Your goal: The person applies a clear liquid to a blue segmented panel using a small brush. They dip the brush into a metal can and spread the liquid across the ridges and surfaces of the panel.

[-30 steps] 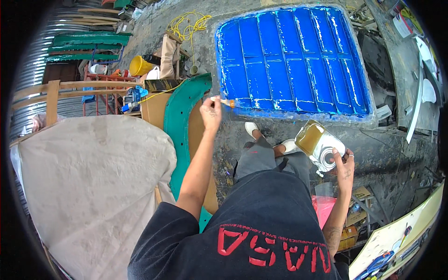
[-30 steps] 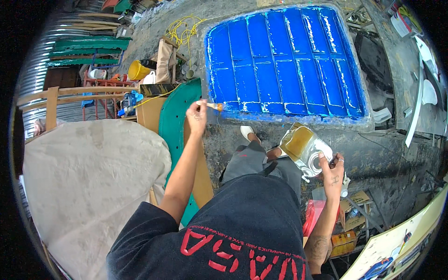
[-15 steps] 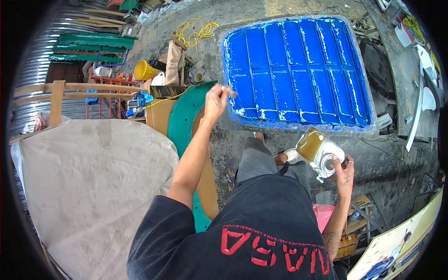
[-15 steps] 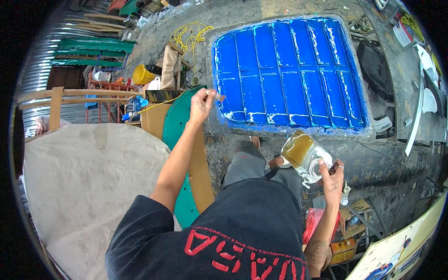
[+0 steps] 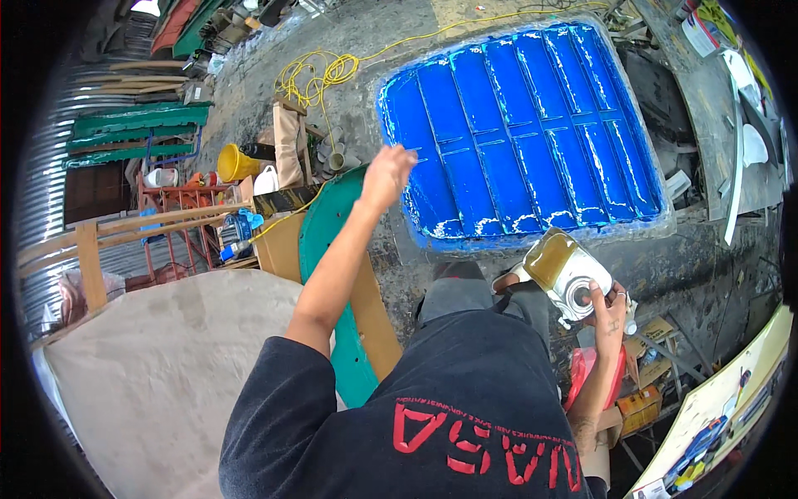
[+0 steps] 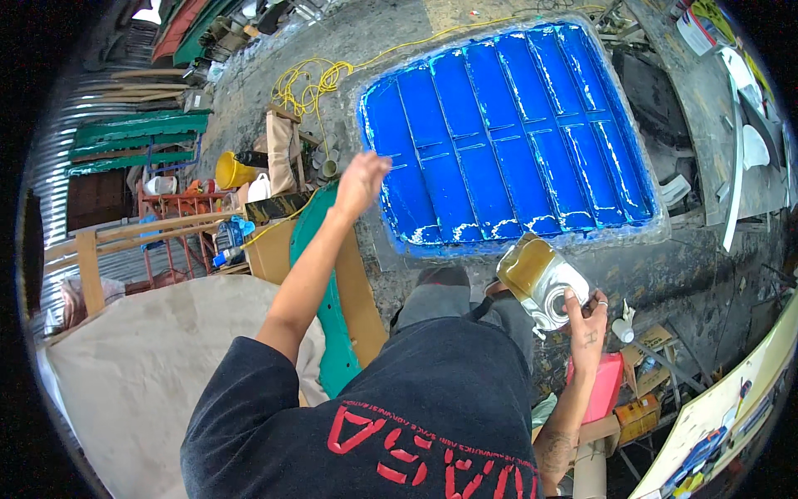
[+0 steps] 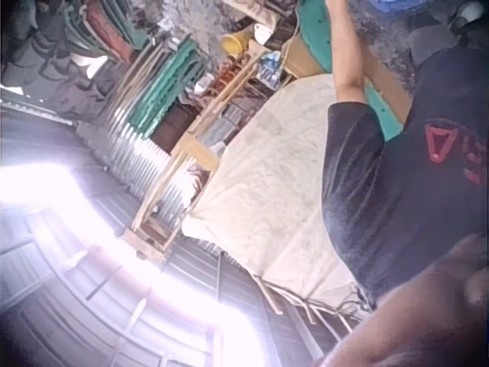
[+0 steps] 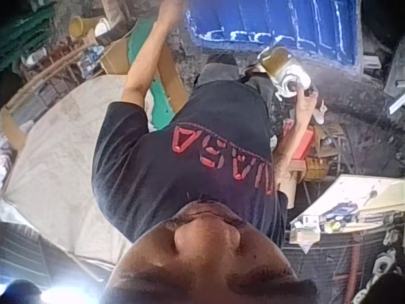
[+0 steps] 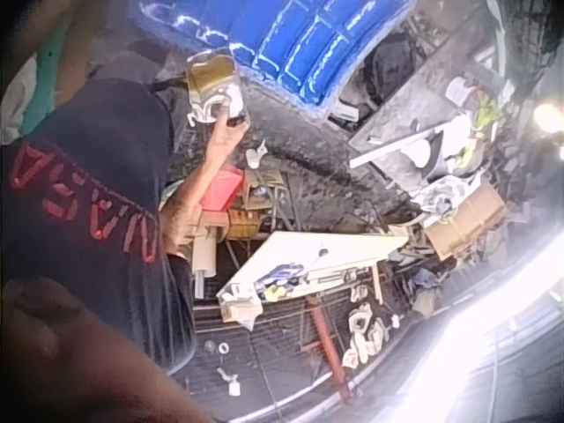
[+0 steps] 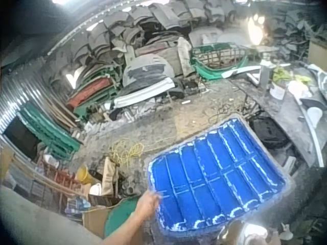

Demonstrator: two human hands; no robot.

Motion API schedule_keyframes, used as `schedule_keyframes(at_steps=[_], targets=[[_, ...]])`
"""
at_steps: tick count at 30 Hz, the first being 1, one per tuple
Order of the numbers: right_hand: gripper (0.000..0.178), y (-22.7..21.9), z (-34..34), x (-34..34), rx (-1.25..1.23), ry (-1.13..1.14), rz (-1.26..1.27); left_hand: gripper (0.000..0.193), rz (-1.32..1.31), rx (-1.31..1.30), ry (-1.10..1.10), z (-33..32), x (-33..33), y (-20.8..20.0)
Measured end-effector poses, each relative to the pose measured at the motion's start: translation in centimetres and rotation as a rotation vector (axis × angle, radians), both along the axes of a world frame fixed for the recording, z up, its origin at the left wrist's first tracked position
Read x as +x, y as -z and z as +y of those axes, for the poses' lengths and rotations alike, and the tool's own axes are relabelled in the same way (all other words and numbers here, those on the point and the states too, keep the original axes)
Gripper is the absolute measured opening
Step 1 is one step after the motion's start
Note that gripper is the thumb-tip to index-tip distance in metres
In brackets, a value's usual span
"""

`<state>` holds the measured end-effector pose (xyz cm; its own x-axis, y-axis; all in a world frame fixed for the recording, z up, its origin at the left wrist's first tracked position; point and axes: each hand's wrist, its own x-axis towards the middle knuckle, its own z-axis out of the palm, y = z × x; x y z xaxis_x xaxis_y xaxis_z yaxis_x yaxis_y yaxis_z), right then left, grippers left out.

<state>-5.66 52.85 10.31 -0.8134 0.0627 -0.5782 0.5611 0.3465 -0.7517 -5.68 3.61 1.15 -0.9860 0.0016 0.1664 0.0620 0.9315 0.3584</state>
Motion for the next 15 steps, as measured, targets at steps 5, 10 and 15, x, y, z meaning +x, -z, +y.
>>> schedule_keyframes(at_steps=[5, 10, 15], targets=[[0.077, 0.1, -1.4, 0.3, -0.021, 0.041, -0.016, 0.012, -0.181, -0.031, 0.297, 6.0, 5.7, -0.4], [0.074, 0.7, -1.8, 0.8, -0.025, 0.039, 0.004, 0.018, -0.354, 0.452, 0.015, 3.4, 3.1, -0.2], [0.074, 0.9, -1.3, 1.6, -0.030, 0.048, 0.025, 0.011, -0.109, 0.316, -0.116, -0.9, -1.7, -0.9]])
